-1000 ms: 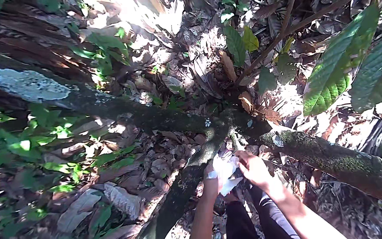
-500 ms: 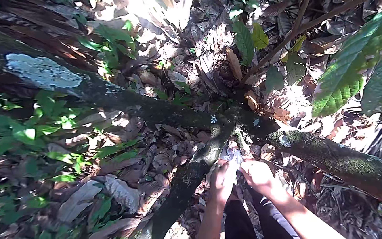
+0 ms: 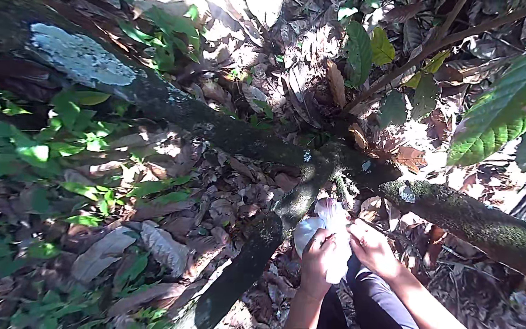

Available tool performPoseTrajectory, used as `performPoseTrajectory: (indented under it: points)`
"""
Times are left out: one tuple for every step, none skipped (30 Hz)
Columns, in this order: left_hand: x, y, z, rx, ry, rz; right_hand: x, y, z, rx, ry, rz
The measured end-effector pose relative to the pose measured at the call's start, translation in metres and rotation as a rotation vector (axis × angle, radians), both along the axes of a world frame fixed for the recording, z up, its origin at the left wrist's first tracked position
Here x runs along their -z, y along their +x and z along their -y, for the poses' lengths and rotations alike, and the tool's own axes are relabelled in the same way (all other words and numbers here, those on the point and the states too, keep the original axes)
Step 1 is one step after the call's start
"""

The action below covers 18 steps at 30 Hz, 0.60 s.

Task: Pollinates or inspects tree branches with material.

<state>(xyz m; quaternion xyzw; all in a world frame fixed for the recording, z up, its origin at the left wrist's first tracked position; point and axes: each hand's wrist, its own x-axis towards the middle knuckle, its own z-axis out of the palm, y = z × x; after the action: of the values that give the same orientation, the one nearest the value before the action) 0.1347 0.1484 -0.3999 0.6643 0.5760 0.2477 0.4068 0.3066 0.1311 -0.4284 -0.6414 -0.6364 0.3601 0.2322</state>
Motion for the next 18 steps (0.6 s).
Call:
performPoseTrajectory:
  points:
    - [-0.002,-0.001,0.002,0.029,0.015,0.001,-0.001,0.0,0.004,0.076,-0.057,-0.064]
    - [-0.003,-0.002,0.003,0.059,0.042,-0.008,-0.002,0.001,0.006,0.154,-0.13,-0.178]
    - [-0.003,-0.003,0.005,0.08,0.073,-0.019,-0.005,0.0,0.006,0.232,-0.188,-0.322]
    - [-0.003,-0.004,0.007,0.089,0.102,-0.036,-0.011,-0.002,0.006,0.285,-0.242,-0.461]
    - [-0.004,-0.004,0.009,0.098,0.116,-0.047,-0.018,-0.005,0.004,0.303,-0.295,-0.56]
    - [-0.005,-0.004,0.01,0.104,0.119,-0.055,-0.025,-0.008,0.003,0.293,-0.346,-0.616]
    - [-0.005,-0.004,0.012,0.11,0.119,-0.054,-0.031,-0.011,0.002,0.268,-0.392,-0.654]
    - [-0.005,-0.004,0.013,0.112,0.113,-0.046,-0.035,-0.014,0.002,0.258,-0.43,-0.688]
    - [-0.006,-0.005,0.015,0.108,0.103,-0.04,-0.039,-0.019,0.002,0.271,-0.455,-0.713]
    - [-0.008,-0.005,0.016,0.101,0.09,-0.036,-0.042,-0.022,0.003,0.311,-0.481,-0.744]
    - [-0.01,-0.006,0.018,0.096,0.07,-0.038,-0.046,-0.024,0.003,0.376,-0.504,-0.777]
    - [-0.013,-0.007,0.02,0.088,0.038,-0.039,-0.05,-0.027,0.003,0.461,-0.517,-0.796]
    - [-0.014,-0.008,0.022,0.083,0.017,-0.043,-0.054,-0.029,0.003,0.549,-0.516,-0.797]
    - [-0.014,-0.009,0.023,0.077,0.021,-0.05,-0.057,-0.031,0.004,0.612,-0.52,-0.783]
    - [-0.013,-0.01,0.023,0.073,0.035,-0.056,-0.059,-0.03,0.004,0.644,-0.538,-0.764]
    - [-0.013,-0.009,0.024,0.074,0.043,-0.063,-0.058,-0.028,0.004,0.641,-0.564,-0.739]
    - [-0.012,-0.008,0.023,0.081,0.051,-0.063,-0.056,-0.025,0.004,0.604,-0.6,-0.712]
    - [-0.012,-0.006,0.023,0.093,0.061,-0.054,-0.054,-0.021,0.003,0.533,-0.635,-0.683]
